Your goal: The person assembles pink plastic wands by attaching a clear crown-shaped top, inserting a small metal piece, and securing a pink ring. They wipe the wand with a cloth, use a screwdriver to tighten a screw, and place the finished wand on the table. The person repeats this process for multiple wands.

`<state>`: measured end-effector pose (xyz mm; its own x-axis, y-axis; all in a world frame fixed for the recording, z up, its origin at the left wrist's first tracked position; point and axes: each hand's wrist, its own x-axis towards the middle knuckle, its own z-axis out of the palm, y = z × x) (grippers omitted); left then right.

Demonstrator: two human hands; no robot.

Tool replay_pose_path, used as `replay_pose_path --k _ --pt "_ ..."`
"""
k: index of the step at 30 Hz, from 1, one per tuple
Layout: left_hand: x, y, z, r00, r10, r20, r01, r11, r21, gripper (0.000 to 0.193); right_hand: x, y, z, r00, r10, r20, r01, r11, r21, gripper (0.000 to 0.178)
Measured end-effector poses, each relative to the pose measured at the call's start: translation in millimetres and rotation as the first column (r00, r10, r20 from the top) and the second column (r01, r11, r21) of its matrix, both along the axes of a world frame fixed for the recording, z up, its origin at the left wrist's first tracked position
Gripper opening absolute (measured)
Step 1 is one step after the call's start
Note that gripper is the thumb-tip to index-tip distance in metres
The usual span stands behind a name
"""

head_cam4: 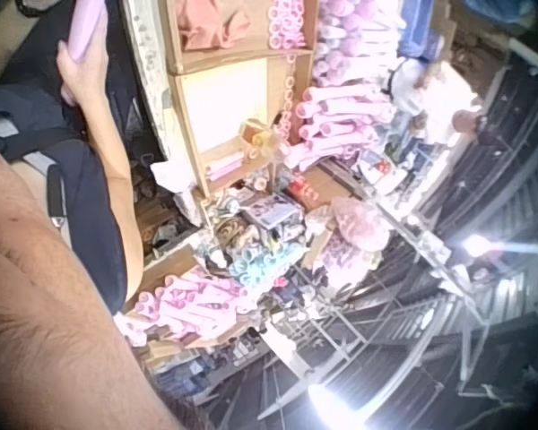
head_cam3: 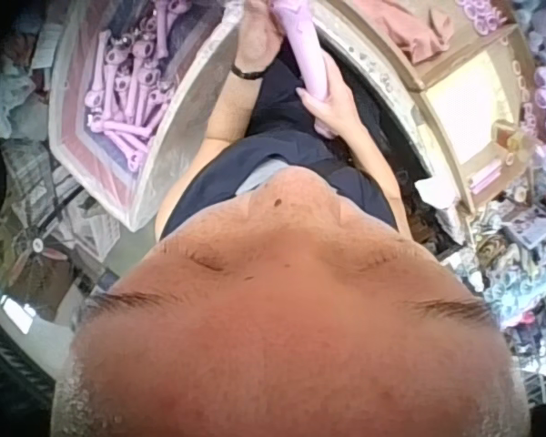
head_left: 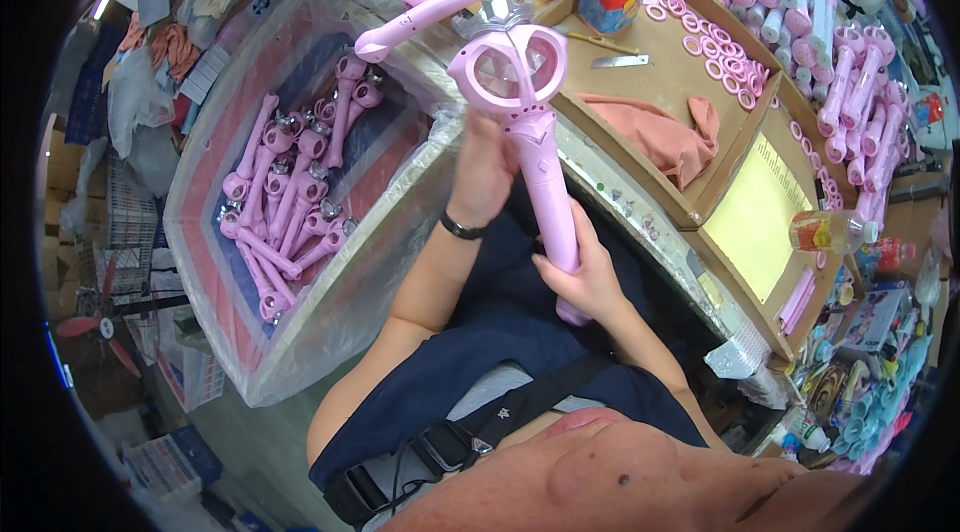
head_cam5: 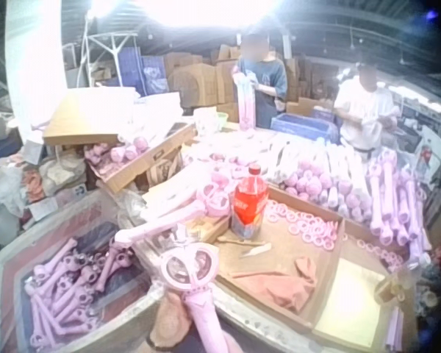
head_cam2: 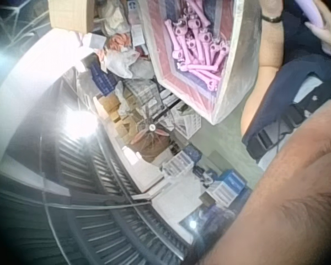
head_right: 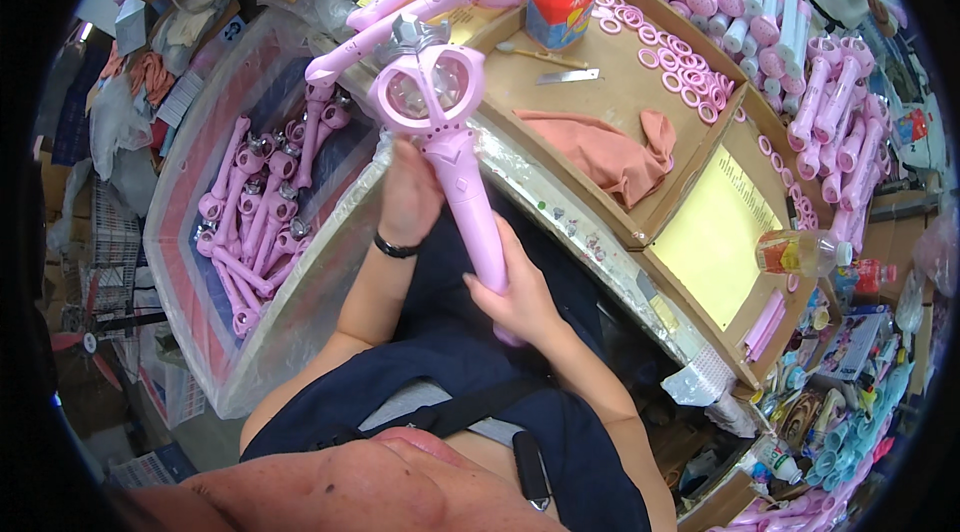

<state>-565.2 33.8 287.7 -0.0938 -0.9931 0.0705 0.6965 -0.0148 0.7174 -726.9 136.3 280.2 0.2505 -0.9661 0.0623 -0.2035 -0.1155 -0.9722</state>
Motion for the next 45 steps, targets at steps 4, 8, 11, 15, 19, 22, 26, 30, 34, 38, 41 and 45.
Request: replay_pose_path --k 4,8,11,15,19,22,26,30,34,38,41,45 --pt "-21 21 -1 0.969 -0.124 0.214 0.134 0.99 -0.035 0.052 14 -5 -17 0.967 -0.157 -0.203 0.143 0.986 -0.084 0.077" --pt "-21 23 -3 0.975 -0.202 0.089 0.2 0.979 0.022 0.052 14 -1 -28 0.976 -0.157 -0.148 0.148 0.986 -0.072 0.077" --pt "-21 22 -6 0.974 -0.223 0.032 0.222 0.974 0.045 0.052 12 2 -31 0.978 -0.15 -0.142 0.147 0.989 -0.03 0.078" --pt "-24 27 -8 0.976 -0.218 0.003 0.217 0.975 0.056 0.055 10 3 -34 0.979 -0.153 -0.131 0.151 0.988 -0.024 0.079" --pt "-20 21 -3 0.959 -0.283 -0.014 0.283 0.959 0.03 0.054 9 7 -36 0.99 -0.126 -0.065 0.127 0.992 0.014 0.077" --pt "-10 -1 1 0.98 -0.198 0.004 0.198 0.978 -0.061 0.078 9 10 -35 0.998 -0.039 -0.039 0.042 0.996 0.082 0.077" --pt "-12 -7 -2 0.985 -0.11 -0.129 0.107 0.994 -0.03 0.076 10 11 -32 0.995 -0.046 -0.087 0.049 0.998 0.027 0.077" --pt "-20 8 -11 0.982 -0.182 -0.056 0.182 0.983 0.002 0.059 9 8 -28 0.989 -0.104 -0.103 0.104 0.995 -0.002 0.077" --pt "-22 15 -20 0.967 -0.254 -0.033 0.256 0.965 0.059 0.06 8 8 -29 0.989 -0.104 -0.108 0.107 0.994 0.023 0.077" --pt "-21 16 -22 0.962 -0.268 -0.049 0.269 0.963 0.025 0.061 8 10 -30 0.986 -0.101 -0.131 0.102 0.995 0.007 0.077" --pt "-19 15 -21 0.963 -0.265 -0.041 0.265 0.964 -0.004 0.056 8 10 -28 0.985 -0.092 -0.148 0.093 0.996 0.0 0.077" --pt "-7 -1 -17 0.999 -0.01 0.034 0.012 0.998 -0.068 0.087 5 8 -23 0.986 0.064 -0.155 -0.051 0.994 0.092 0.079"
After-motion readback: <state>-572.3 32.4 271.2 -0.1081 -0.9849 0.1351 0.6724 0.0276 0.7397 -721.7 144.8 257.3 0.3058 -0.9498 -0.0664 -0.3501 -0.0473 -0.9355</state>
